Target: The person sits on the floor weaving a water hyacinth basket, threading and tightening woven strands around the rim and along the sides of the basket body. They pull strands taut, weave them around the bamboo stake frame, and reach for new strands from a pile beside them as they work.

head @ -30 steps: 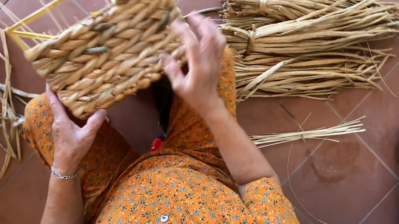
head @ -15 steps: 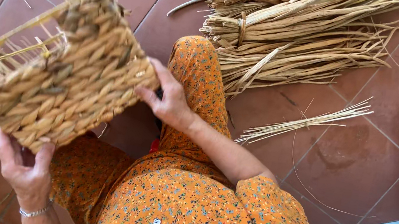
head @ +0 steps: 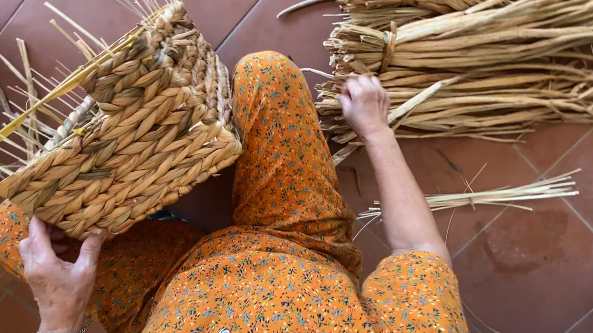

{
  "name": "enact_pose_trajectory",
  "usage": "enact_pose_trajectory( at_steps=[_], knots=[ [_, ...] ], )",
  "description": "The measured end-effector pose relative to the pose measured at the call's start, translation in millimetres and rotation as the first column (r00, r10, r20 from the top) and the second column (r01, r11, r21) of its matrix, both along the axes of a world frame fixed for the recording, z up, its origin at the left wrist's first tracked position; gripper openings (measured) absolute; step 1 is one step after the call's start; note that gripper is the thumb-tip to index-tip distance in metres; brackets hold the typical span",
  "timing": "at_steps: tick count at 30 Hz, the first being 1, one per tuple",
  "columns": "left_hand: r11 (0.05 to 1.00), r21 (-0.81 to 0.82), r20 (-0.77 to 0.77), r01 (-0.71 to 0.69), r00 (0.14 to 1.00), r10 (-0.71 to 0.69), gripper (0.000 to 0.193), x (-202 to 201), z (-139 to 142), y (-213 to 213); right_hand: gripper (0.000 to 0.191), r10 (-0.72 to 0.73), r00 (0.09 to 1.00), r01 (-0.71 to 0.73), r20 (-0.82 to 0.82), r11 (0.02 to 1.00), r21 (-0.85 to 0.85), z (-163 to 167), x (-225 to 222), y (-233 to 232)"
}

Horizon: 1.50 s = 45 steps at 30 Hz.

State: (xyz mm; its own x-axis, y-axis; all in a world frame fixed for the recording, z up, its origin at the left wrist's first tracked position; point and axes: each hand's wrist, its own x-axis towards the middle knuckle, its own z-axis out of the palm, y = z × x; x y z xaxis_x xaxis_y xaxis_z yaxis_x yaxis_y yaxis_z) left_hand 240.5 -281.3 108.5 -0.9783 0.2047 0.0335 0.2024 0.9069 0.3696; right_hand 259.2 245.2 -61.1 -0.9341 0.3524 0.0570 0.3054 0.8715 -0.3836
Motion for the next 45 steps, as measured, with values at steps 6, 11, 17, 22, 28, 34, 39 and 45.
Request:
enact_pose_trajectory(
  at_steps=[6,11,17,22,28,34,39,45],
  knots=[
    [0.997,-0.079,0.045,-0.003,0.999,0.006,0.078,-2.8,-5.0,-2.8,0.021,0.019,0.999,-0.012,-0.027,0.971,0.240,-32.6,29.2,8.6],
    [0.999,0.003,-0.071,0.048,0.996,-0.048,0.089,-0.3,-13.7,2.7,0.011,0.071,0.997,-0.056,-0.042,0.954,0.294,-23.9,24.3,12.5],
    [0.996,0.091,-0.020,-0.023,0.999,0.025,0.086,7.0,-20.2,20.8,0.008,0.057,0.998,-0.057,0.011,0.929,0.366,-28.0,29.6,18.9],
    [0.999,0.054,-0.035,0.003,0.999,-0.001,0.089,9.5,-21.2,30.5,0.008,0.129,0.966,-0.094,-0.225,0.983,0.160,-22.2,13.3,33.6],
    [0.993,0.116,0.015,0.026,1.000,-0.028,0.075,-7.3,-7.9,41.3,0.013,-0.204,0.849,-0.098,-0.488,0.846,-0.524,52.6,-10.2,35.4],
    [0.961,0.276,-0.180,-0.013,0.981,0.065,0.027,-31.1,25.4,58.2,0.012,0.194,0.786,-0.424,-0.587,0.860,-0.284,172.2,-33.1,-27.3],
    [0.833,0.529,-0.318,0.160,0.948,0.020,0.015,-59.3,23.5,91.6,0.014,0.529,0.655,-0.604,-0.540,0.795,0.047,226.0,-71.3,-96.6],
    [0.791,0.567,-0.371,0.231,0.929,-0.005,0.019,-98.3,11.5,116.7,0.012,0.626,0.662,-0.573,-0.413,0.777,0.260,234.8,-107.3,-144.8]
  ],
)
